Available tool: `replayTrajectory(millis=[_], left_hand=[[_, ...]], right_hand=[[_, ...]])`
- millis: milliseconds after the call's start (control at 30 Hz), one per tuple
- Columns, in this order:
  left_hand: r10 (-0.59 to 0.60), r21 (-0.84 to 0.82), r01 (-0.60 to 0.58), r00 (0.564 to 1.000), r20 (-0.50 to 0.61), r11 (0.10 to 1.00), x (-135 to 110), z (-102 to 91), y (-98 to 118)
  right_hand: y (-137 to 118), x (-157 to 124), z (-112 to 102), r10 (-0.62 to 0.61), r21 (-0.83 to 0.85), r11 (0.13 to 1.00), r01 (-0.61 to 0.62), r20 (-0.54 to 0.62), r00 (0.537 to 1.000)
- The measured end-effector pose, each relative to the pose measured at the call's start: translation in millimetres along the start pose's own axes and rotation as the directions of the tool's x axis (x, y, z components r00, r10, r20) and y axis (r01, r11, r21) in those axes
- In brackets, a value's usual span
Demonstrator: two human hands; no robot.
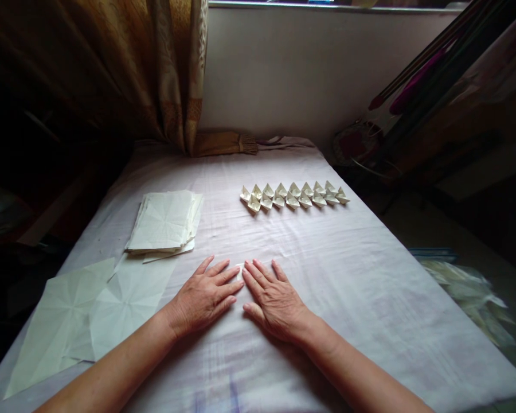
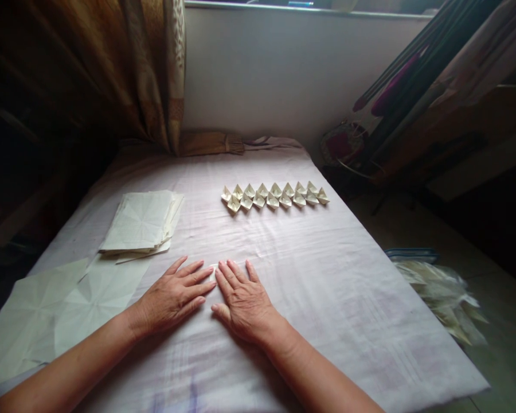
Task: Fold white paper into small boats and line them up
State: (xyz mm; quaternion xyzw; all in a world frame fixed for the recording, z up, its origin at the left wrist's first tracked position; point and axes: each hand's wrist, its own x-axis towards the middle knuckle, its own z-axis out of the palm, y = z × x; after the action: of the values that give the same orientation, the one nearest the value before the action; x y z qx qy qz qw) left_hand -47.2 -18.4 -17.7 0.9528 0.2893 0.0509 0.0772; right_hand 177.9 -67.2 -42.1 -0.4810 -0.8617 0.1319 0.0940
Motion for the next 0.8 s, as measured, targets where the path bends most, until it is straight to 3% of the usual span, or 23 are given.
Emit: replayTrajectory(millis=[200,367,567,800], left_hand=[[-0.018,-0.001,0.018,1.000,0.018,1.000,-4,0.8,0],[-0.007,0.014,0.007,1.000,0.004,1.000,-3,-3.4,1],[-0.027,0.002,0.027,0.996,-0.085,1.000,10,6.6,22],[-0.039,0.041,0.043,0.996,-0.078,0.998,14,15.6,37]], right_hand=[[19,-14,-10,0.000,-0.015,1.000,0.001,0.078,0.997],[25,-23,-18,0.037,-0.035,0.999,-0.035,0.070,0.997],[24,-21,-23,0.022,-0.064,0.998,-0.018,0.062,0.998],[23,-30,-14,0.051,-0.068,0.996,-0.049,0.030,0.998]])
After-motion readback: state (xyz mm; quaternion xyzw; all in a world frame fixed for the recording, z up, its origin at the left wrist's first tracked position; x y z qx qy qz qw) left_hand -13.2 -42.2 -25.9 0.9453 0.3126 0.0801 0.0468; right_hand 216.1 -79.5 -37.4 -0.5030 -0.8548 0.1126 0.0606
